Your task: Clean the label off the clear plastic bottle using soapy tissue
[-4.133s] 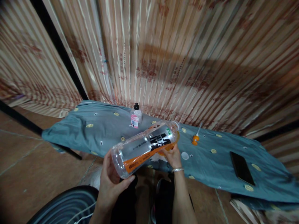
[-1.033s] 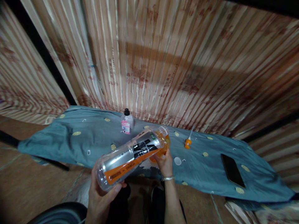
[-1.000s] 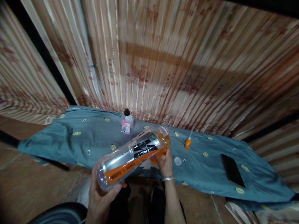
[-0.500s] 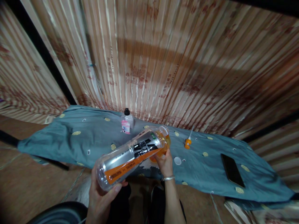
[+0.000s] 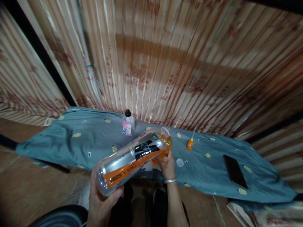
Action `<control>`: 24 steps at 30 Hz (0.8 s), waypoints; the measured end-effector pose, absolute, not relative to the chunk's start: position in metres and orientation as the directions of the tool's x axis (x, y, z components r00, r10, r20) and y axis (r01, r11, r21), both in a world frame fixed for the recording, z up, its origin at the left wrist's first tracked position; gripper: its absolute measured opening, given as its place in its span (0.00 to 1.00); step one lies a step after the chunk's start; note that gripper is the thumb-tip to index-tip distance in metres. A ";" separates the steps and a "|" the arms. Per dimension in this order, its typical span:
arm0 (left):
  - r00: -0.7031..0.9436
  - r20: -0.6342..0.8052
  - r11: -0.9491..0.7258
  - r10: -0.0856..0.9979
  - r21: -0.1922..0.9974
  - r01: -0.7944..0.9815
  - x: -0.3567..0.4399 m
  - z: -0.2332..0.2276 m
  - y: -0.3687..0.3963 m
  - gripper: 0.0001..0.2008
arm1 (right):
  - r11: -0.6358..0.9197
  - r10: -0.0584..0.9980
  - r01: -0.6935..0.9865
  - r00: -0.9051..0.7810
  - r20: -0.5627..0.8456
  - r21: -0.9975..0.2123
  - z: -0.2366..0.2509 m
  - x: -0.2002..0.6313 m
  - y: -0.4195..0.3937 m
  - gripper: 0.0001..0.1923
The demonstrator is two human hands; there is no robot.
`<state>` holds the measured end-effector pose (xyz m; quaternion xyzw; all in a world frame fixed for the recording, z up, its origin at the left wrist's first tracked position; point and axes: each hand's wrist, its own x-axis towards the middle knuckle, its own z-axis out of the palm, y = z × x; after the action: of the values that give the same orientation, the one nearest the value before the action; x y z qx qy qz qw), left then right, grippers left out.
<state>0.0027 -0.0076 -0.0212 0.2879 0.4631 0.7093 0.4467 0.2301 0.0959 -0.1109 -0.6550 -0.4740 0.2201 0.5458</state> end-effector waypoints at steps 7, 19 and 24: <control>-0.425 -0.026 -0.152 0.905 0.913 -0.379 0.002 -0.016 -0.010 0.53 | 0.029 0.858 0.407 0.459 0.232 -0.913 -0.111 0.232 0.095 0.30; -0.447 0.031 -0.158 0.894 0.955 -0.250 0.003 -0.009 -0.012 0.50 | 0.021 0.856 0.401 0.466 0.223 -0.916 -0.109 0.230 0.095 0.32; -0.453 0.021 -0.150 0.891 0.956 -0.251 0.004 -0.010 -0.013 0.52 | -0.001 0.862 0.391 0.466 0.197 -0.920 -0.103 0.227 0.094 0.32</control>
<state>0.0040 -0.0131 -0.0100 0.3182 0.5027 0.6884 0.4149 0.2273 0.0939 -0.1025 -0.6718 -0.4666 0.2218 0.5309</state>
